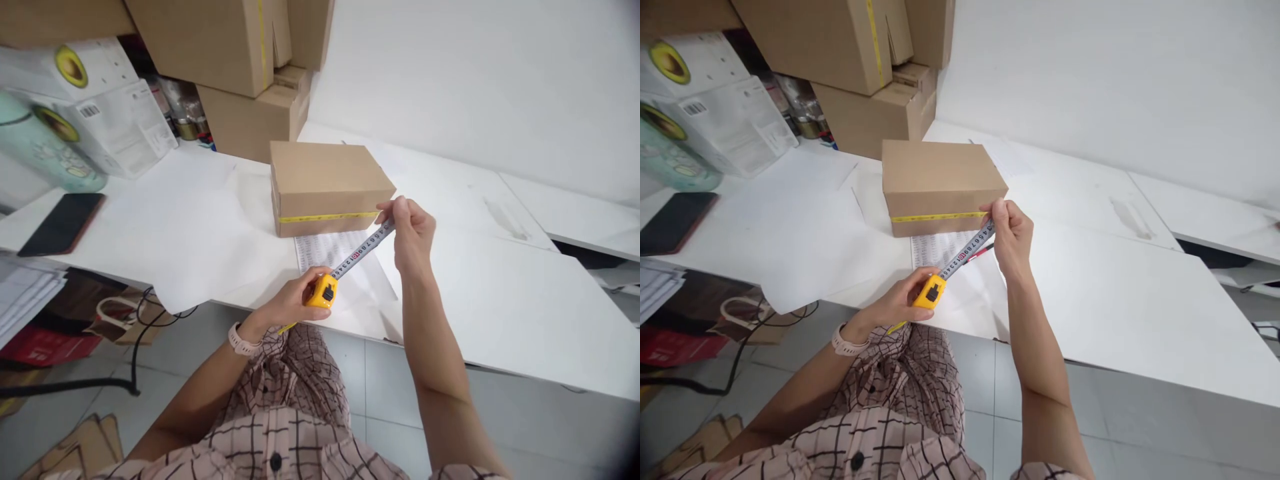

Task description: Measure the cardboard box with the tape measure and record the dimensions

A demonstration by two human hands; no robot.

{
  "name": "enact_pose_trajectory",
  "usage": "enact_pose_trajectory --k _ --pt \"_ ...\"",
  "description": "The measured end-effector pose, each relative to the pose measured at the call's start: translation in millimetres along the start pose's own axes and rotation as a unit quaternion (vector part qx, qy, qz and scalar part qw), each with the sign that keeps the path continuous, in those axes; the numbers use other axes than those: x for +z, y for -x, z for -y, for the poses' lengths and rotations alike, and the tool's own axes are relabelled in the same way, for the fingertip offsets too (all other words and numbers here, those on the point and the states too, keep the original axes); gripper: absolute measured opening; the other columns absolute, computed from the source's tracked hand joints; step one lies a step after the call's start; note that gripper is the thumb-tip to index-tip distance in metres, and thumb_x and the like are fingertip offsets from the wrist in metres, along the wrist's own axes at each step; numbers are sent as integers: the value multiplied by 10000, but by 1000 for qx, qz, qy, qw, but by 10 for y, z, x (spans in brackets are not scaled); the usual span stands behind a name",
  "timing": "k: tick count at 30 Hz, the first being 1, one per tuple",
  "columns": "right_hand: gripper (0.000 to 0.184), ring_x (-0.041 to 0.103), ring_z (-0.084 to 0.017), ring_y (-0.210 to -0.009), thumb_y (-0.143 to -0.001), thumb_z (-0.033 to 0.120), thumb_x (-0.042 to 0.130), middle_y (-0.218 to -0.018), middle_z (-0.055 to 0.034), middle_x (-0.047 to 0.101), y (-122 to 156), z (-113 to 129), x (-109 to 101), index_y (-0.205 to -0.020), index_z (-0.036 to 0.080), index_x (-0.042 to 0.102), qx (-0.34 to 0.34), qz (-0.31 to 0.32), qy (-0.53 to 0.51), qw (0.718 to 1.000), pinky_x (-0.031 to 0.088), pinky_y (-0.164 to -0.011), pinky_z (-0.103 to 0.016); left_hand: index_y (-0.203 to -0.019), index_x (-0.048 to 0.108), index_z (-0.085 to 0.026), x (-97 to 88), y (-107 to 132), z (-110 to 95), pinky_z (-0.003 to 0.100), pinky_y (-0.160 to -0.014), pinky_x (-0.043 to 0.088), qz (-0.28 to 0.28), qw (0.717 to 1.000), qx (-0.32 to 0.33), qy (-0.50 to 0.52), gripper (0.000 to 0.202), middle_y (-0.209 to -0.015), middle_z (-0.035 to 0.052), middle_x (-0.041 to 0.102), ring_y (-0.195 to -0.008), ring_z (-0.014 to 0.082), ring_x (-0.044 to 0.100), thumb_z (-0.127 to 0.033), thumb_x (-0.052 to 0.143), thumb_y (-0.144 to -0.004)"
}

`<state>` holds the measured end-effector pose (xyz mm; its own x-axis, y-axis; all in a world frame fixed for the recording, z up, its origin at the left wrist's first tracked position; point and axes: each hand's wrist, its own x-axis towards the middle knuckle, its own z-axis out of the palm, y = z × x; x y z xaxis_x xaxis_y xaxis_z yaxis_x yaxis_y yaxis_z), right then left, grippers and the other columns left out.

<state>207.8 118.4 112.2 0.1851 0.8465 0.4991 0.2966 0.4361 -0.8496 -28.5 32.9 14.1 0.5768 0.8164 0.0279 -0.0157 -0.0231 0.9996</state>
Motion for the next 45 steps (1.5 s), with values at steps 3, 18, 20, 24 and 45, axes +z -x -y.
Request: enact_pose_trajectory --k 3,18,20,24,45 --pt "496 481 -105 -491 -916 673 570 -594 21 564 204 60 -7 -772 211 678 34 2 -2 999 408 -486 -255 -1481 389 -328 35 13 24 341 -855 480 -1 1000 0 12 844 -1151 36 571 -931 173 565 -318 828 -760" --pt "444 620 -246 -825 -883 -10 426 -951 -119 713 326 -566 -267 -1178 198 685 -82 321 565 755 342 -596 -330 -1595 216 -334 55 28 -24 381 -884 518 -34 999 -26 5 1082 -1144 47 591 -976 203 601 -283 847 -718" --pt "378 602 -245 -830 -868 -34 445 -918 -134 709 321 -599 -220 -1046 172 707 -132 381 583 705 355 -638 -342 -1585 261 -324 47 27 -34 394 -903 525 -32 999 -26 -5 1048 -1163 59 597 -1004 218 608 -300 849 -717" --pt "278 572 -226 -757 -866 -16 456 -787 -119 680 295 -637 -257 -797 174 647 -175 393 573 698 328 -622 -348 -1585 267 -323 29 21 -61 400 -909 536 -31 999 -31 -14 1035 -1161 60 598 -1016 226 614 -340 849 -729" --pt "351 446 -114 -585 -811 501 749 -678 61 471 507 -967 59 -786 246 510 191 119 10 974 410 -569 -263 -1501 451 -303 18 16 -99 417 -961 551 -15 998 -45 -32 875 -1339 87 605 -1127 272 626 -349 845 -721"
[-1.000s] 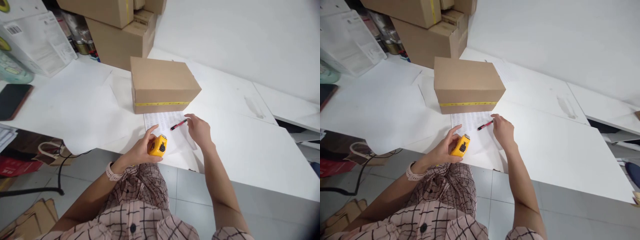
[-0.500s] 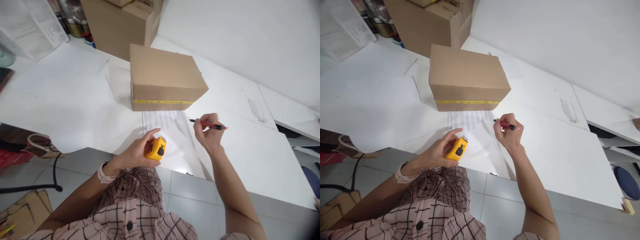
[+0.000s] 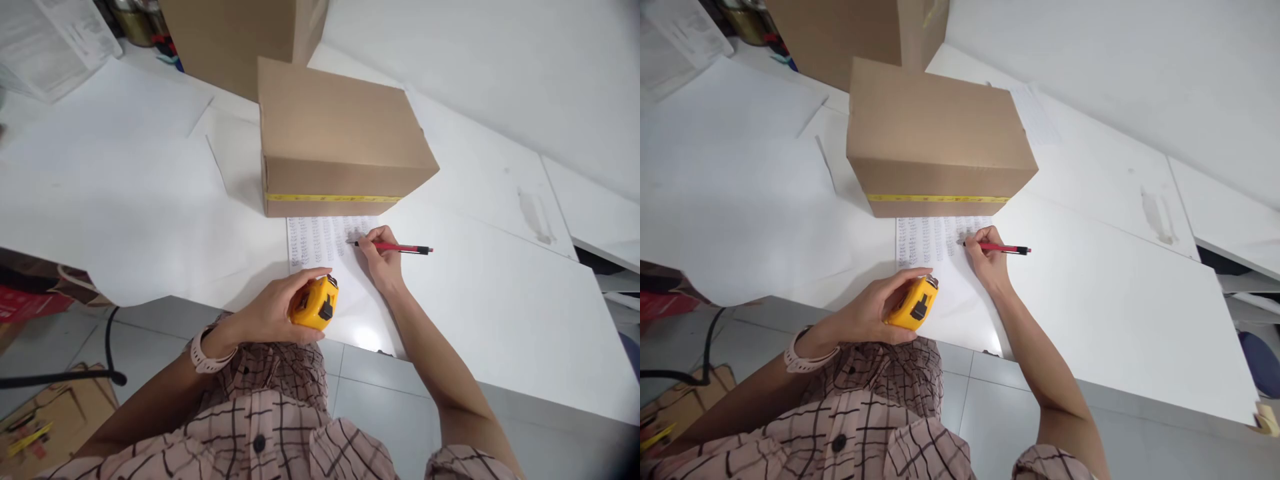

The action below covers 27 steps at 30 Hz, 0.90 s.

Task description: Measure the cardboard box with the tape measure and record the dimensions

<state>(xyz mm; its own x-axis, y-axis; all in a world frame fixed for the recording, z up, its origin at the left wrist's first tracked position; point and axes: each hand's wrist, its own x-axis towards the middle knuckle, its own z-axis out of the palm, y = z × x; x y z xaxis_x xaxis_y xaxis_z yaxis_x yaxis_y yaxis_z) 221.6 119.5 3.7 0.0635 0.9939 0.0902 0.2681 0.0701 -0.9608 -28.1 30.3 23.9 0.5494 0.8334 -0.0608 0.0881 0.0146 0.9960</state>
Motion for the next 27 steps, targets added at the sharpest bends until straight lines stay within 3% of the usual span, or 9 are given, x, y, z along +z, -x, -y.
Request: enact_pose_trajectory --k 4,6,11,14,27 --pt "318 604 -152 -734 -862 537 691 -811 12 616 39 61 14 -923 248 573 12 10 -17 1000 499 -714 -315 -1496 452 -296 -16 -4 -28 413 -968 555 8 1000 0 -2 865 -1374 91 596 -1146 273 628 -361 838 -724" --pt "326 632 -163 -757 -868 543 685 -810 -4 653 42 84 49 -886 238 572 25 16 -22 999 509 -748 -330 -1494 453 -290 -23 -6 -33 411 -979 551 12 1000 2 -5 867 -1395 94 588 -1168 277 623 -362 841 -722" --pt "352 444 -114 -548 -857 468 690 -579 59 497 52 111 112 -700 237 474 20 -16 56 998 378 -551 -267 -1499 445 -287 -26 -8 -40 420 -972 553 14 1000 -6 -5 875 -1347 88 616 -1110 266 642 -361 837 -721" --pt "350 355 -101 -535 -852 393 676 -554 75 398 56 113 116 -658 236 431 4 -36 93 995 322 -525 -259 -1491 458 -289 -24 -12 -45 434 -987 545 13 1000 -7 -8 872 -1347 88 619 -1114 273 638 -356 836 -708" --pt "327 354 -105 -558 -869 336 651 -574 71 393 37 79 106 -659 237 422 -18 -46 107 993 332 -557 -275 -1485 481 -269 -18 -15 -67 396 -937 553 8 1000 0 -14 863 -1339 97 620 -1097 273 637 -316 830 -697"
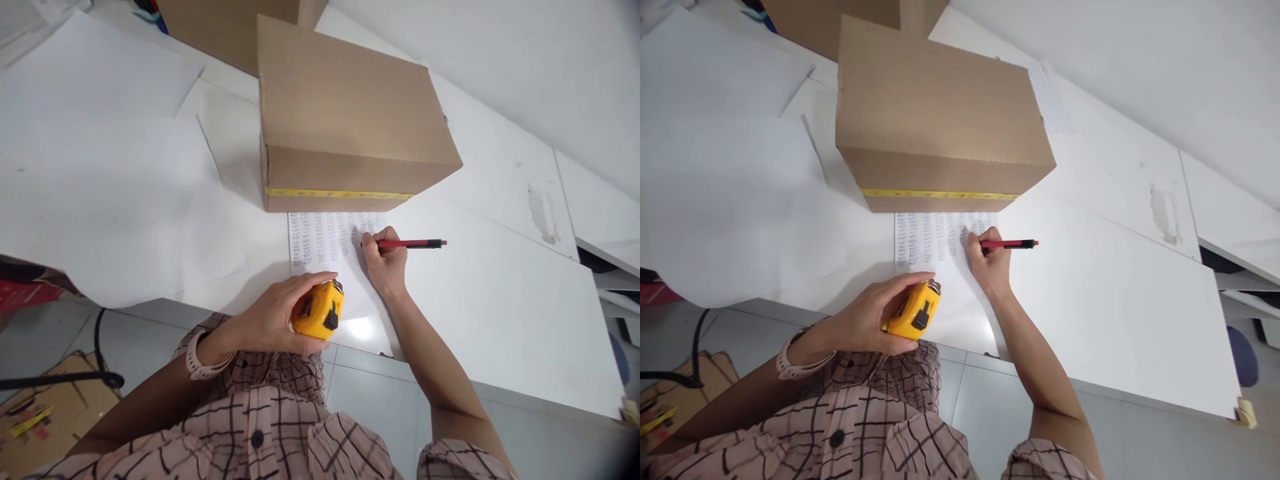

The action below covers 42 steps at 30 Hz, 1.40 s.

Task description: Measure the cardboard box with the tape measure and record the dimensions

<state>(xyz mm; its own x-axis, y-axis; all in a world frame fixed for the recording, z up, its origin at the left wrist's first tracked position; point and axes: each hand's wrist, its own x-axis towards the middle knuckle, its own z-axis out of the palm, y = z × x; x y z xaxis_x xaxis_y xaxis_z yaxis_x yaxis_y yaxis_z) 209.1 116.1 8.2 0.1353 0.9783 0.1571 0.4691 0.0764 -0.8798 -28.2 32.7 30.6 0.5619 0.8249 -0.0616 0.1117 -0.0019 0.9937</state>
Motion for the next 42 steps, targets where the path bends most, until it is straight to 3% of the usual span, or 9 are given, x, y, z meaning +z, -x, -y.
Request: enact_pose_trajectory --k 14,42 --pt "324 332 -97 -552 -870 312 639 -573 75 351 14 15 14 -666 235 400 -13 12 8 1000 305 -536 -267 -1502 434 -281 -15 4 47 419 -1012 528 12 1000 17 -18 883 -1383 87 601 -1155 269 632 -354 828 -715" --pt "289 336 -105 -561 -859 275 613 -570 73 371 -20 8 15 -655 237 412 -5 6 0 1000 288 -549 -280 -1504 421 -295 -2 6 67 404 -1012 533 10 999 28 -12 886 -1392 79 600 -1161 256 639 -332 837 -722"
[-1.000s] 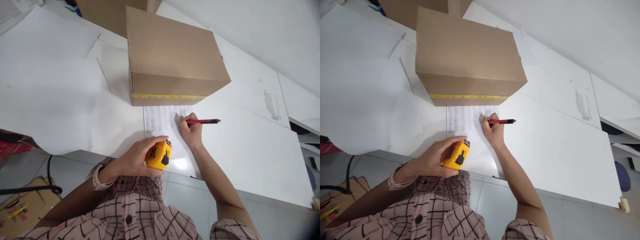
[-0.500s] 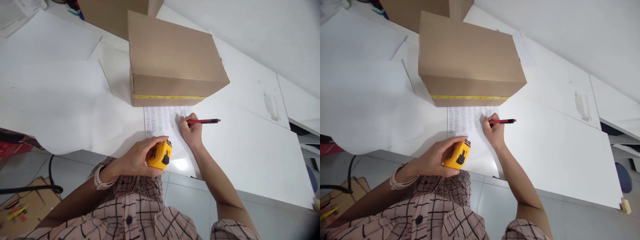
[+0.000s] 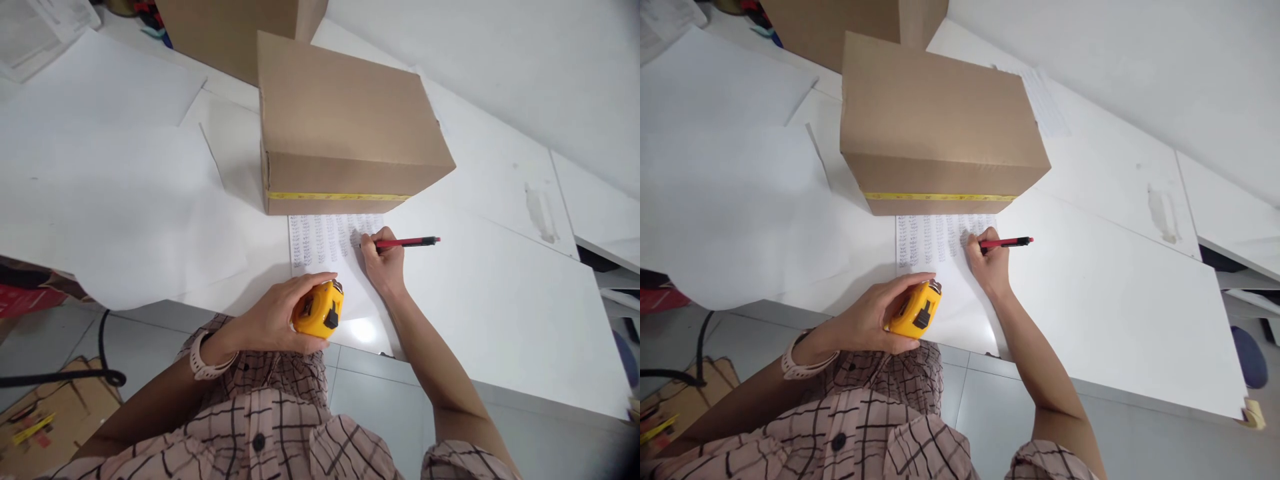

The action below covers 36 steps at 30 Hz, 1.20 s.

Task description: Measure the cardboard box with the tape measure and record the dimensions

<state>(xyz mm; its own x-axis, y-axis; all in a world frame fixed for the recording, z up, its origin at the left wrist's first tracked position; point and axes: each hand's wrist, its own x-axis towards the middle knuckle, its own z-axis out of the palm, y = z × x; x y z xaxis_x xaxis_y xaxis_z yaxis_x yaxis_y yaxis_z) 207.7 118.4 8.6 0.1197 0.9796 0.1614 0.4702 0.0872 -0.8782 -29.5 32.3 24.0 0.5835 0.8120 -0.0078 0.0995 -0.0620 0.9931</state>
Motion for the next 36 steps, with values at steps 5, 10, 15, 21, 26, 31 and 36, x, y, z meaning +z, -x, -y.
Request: enact_pose_trajectory --k 5,10,15,21,26,31,36 --pt "284 323 -101 -550 -849 275 619 -563 81 354 5 -10 -1 -662 237 409 6 -4 -1 1000 275 -539 -277 -1501 422 -303 -3 2 -4 402 -1030 524 -2 1000 2 -3 890 -1400 71 596 -1181 254 630 -325 845 -718" --pt "279 331 -102 -559 -854 272 601 -565 77 367 4 -3 -23 -654 234 411 8 -12 12 1000 278 -545 -277 -1497 428 -292 -4 0 -9 404 -1020 530 -1 1000 0 -3 885 -1405 82 594 -1181 258 629 -323 842 -716" --pt "280 333 -105 -568 -858 277 599 -578 73 369 -5 9 -20 -653 234 412 2 -17 15 1000 283 -550 -280 -1500 428 -285 -4 -4 -8 414 -1018 531 -1 1000 0 0 892 -1394 87 600 -1158 257 637 -324 843 -711" --pt "288 317 -104 -556 -848 267 610 -563 75 355 4 15 -16 -658 237 396 18 -2 4 1000 273 -538 -276 -1502 428 -283 0 1 -6 435 -1018 531 0 1000 -7 4 890 -1385 98 605 -1158 271 635 -330 838 -714" --pt "291 332 -109 -572 -854 282 617 -573 67 377 -4 -11 -26 -654 231 412 15 -15 7 1000 293 -554 -275 -1501 424 -280 3 3 5 426 -1005 539 -2 1000 -11 5 888 -1366 95 614 -1156 270 639 -327 831 -713" --pt "287 330 -109 -578 -862 274 607 -583 69 372 -13 -28 -23 -658 231 408 15 -20 5 1000 303 -572 -280 -1505 419 -281 4 1 3 418 -1003 541 -1 1000 -10 4 891 -1371 91 612 -1163 270 640 -327 829 -715" --pt "289 321 -108 -573 -861 278 606 -583 71 367 -6 -12 -9 -655 233 407 14 -18 -4 1000 300 -568 -280 -1502 420 -269 -1 -2 -3 420 -1010 538 -1 1000 -11 9 895 -1376 98 605 -1179 275 633 -336 839 -715"
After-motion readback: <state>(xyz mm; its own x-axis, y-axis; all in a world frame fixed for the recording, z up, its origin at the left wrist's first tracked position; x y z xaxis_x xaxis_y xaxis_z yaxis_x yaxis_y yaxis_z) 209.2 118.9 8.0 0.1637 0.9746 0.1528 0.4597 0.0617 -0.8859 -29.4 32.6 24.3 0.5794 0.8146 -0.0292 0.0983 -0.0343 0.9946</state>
